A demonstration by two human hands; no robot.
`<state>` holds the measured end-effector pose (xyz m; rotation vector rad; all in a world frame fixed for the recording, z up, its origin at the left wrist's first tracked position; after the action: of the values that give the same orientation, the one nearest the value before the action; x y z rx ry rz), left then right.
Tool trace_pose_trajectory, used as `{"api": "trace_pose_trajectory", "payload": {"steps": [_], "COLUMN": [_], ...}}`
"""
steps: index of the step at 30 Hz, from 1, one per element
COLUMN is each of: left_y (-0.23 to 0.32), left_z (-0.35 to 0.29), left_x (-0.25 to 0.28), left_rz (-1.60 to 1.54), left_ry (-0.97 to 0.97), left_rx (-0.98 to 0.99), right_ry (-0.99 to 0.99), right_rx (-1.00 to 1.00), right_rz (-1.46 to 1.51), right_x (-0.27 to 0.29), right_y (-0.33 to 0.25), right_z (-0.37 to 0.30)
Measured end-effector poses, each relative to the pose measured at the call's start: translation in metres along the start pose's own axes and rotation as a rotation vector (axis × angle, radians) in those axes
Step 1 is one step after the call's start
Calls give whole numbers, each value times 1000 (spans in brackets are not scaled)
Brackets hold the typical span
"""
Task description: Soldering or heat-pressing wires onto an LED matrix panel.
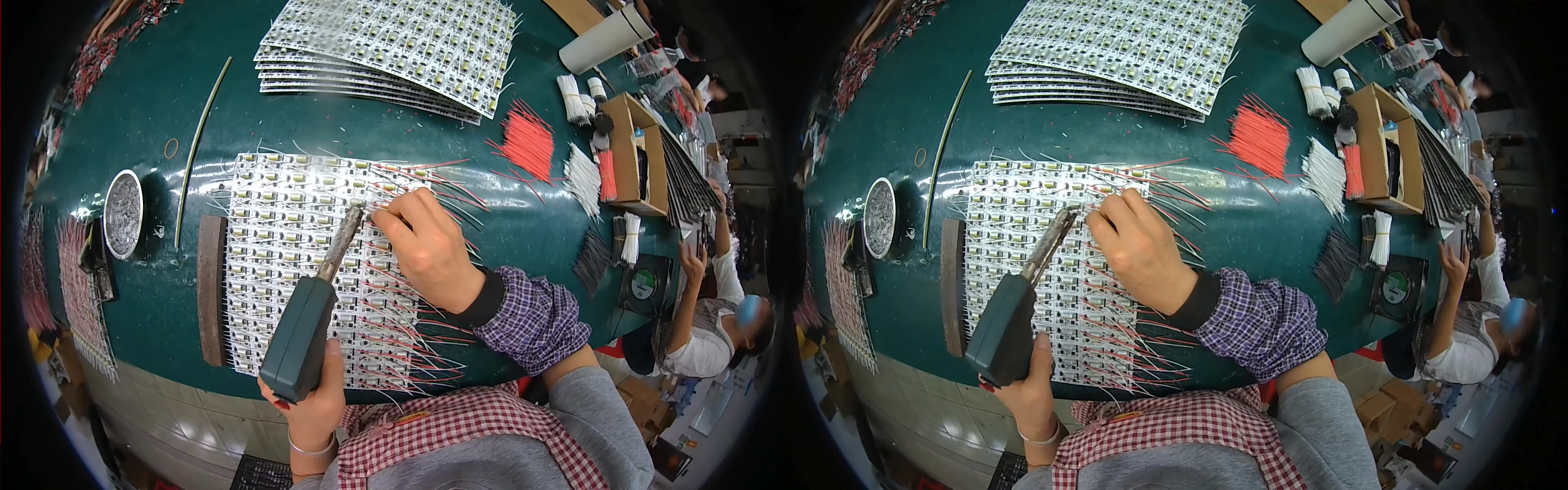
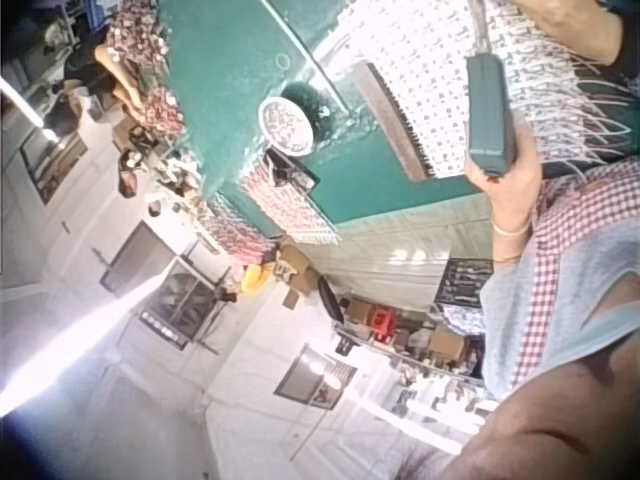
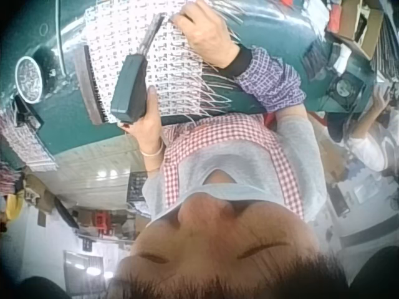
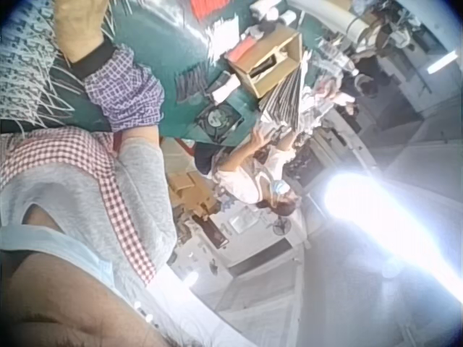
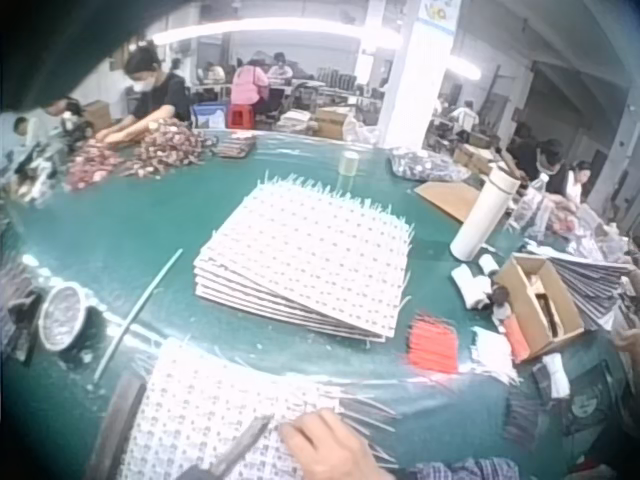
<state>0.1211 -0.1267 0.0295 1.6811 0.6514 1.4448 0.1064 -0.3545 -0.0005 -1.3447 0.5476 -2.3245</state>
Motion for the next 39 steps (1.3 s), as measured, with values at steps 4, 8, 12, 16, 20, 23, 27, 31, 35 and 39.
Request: {"api": "trace_pose_trajectory", "payload": {"steps": [4,8,12,16,20,23,27,31,35,39], "left_y": [-19,-19,-18,-21,-26,-26,-27,-20,-21,-14], "left_z": [-6,-6,-6,-8,-7,-8,-11,-15,-18,-17], "left_x": [2,4,3,7,10,10,13,17,16,13], "left_rz": [-88,-77,-87,-45,-93,-115,-107,-145,-110,-96], "left_ry": [4,-30,-10,2,-4,29,23,-39,-67,-38], "left_rx": [-9,-83,-84,-109,-60,-78,-10,193,205,54], "right_ry": [0,13,10,-10,115,139,82,15,7,7], "right_rx": [-3,5,-21,-64,-74,-46,2,-10,-7,-13], "right_rz": [-7,-16,-26,-92,-69,-14,17,26,10,3], "right_x": [0,-1,3,24,48,53,37,6,0,-1], "right_y": [-1,0,-1,-3,-16,-32,-36,-21,-17,-17], "right_z": [-1,-1,-3,-11,-17,-11,-5,-12,-15,-15]}}
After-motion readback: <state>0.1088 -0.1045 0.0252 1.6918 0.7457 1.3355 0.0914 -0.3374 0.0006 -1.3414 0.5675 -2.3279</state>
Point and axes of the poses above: each hand's wrist, its own z-axis towards the middle knuckle, its own x-axis out of the back of the hand, y = z × x, the point moved 4 cm from there along z, towards the middle knuckle, and after that the axes turned 7 degrees about z, right-handed, at the moved point
